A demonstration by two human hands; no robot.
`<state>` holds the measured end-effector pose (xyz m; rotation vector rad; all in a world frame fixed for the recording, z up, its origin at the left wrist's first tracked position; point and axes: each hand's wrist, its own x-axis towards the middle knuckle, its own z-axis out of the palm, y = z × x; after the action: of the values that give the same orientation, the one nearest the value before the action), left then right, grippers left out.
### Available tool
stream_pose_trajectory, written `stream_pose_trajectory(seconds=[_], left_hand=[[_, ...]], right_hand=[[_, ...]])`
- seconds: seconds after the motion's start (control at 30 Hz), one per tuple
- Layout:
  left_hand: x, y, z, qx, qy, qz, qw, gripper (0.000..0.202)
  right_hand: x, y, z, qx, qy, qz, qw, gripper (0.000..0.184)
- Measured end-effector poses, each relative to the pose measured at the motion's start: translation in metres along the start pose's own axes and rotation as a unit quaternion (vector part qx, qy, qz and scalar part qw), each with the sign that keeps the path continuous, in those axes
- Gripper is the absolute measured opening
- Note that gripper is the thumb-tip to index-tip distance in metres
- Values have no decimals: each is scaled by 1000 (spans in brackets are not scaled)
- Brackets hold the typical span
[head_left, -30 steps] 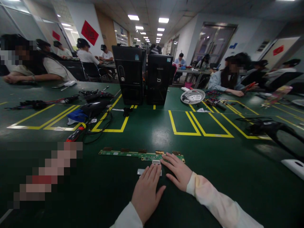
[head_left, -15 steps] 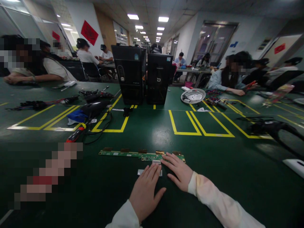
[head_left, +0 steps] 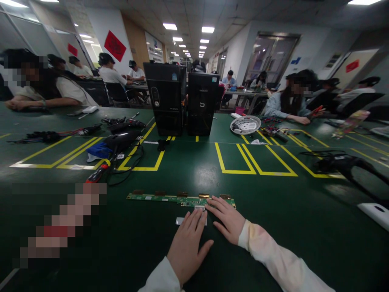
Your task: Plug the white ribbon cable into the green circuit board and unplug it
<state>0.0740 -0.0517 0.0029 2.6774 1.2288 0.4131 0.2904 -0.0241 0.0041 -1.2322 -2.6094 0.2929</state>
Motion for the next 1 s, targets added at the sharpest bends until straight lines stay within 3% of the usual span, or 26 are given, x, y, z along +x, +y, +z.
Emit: stream_pose_trajectory(seconds=[0.13, 0.3, 0.53, 0.77, 1.0], left_hand=[[-5, -11, -11, 23, 27, 0, 999, 55], [-30, -45, -24, 60, 61, -87, 993, 48], [-71, -87, -21, 83, 78, -165, 980, 49], [-63, -91, -17, 111, 77, -149, 980, 47], [-56, -88, -17, 106, 68, -156, 980, 48]], right_hand=[[0, 1, 2, -6, 2, 7, 1000, 50], [1, 3, 1, -5, 8, 7, 1000, 47], [4, -1, -1, -8, 44, -11, 999, 41], [10, -11, -2, 1, 1, -33, 999, 46], [12, -4, 0, 3, -29, -33, 999, 48]])
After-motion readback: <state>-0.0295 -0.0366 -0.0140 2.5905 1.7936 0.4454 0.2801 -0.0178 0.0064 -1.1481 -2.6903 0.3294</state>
